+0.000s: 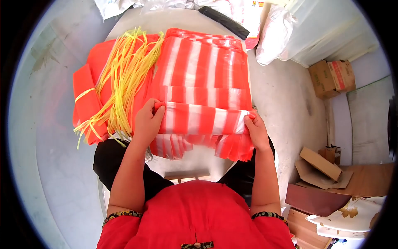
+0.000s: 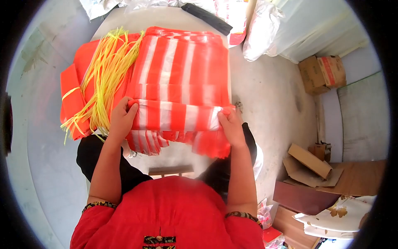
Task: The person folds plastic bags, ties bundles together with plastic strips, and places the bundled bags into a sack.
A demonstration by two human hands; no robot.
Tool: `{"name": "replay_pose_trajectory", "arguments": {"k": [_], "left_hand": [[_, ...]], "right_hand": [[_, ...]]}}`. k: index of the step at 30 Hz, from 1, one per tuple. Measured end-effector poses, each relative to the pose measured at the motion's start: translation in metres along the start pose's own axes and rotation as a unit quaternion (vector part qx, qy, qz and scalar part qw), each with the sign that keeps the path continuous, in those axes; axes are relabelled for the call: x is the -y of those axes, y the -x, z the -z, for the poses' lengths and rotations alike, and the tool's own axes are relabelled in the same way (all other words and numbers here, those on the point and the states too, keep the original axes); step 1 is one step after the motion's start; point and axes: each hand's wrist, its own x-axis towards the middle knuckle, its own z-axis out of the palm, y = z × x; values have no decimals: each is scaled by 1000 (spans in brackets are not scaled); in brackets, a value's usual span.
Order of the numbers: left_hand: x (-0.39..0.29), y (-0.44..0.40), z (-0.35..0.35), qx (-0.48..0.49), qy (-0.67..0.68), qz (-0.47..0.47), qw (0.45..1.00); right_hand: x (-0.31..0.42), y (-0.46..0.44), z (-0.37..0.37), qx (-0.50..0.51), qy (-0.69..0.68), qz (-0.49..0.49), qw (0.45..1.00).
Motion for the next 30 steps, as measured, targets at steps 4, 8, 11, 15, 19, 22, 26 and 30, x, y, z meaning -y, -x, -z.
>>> {"name": "replay_pose_trajectory", "arguments": {"k": [4, 8, 11, 15, 19, 22, 26, 30], "left_hand": [[3, -5, -10, -39, -18, 22, 999], [3, -7, -13, -55, -32, 32, 997], [20, -9, -15, -62, -8, 31, 998], [17, -9, -17, -74, -22, 48, 996], [-11, -9, -12, -51, -195, 66, 977], [1, -8, -11, -87, -264, -52, 959], [-10, 3, -8, -89, -311, -264, 909], [-19, 12, -29, 82, -303, -349, 883]], "right_hand": [[4, -11, -6, -36, 158, 60, 985], [11, -16, -13, -39, 176, 71, 981], [26, -13, -22, -48, 170, 57, 983], [21, -14, -28, -83, 231, 69, 967], [27, -16, -30, -58, 335, 45, 939], [41, -11, -31, -58, 415, 43, 907], [47, 0, -37, -99, 539, 235, 803], [69, 22, -89, 123, 487, 375, 779]]}}
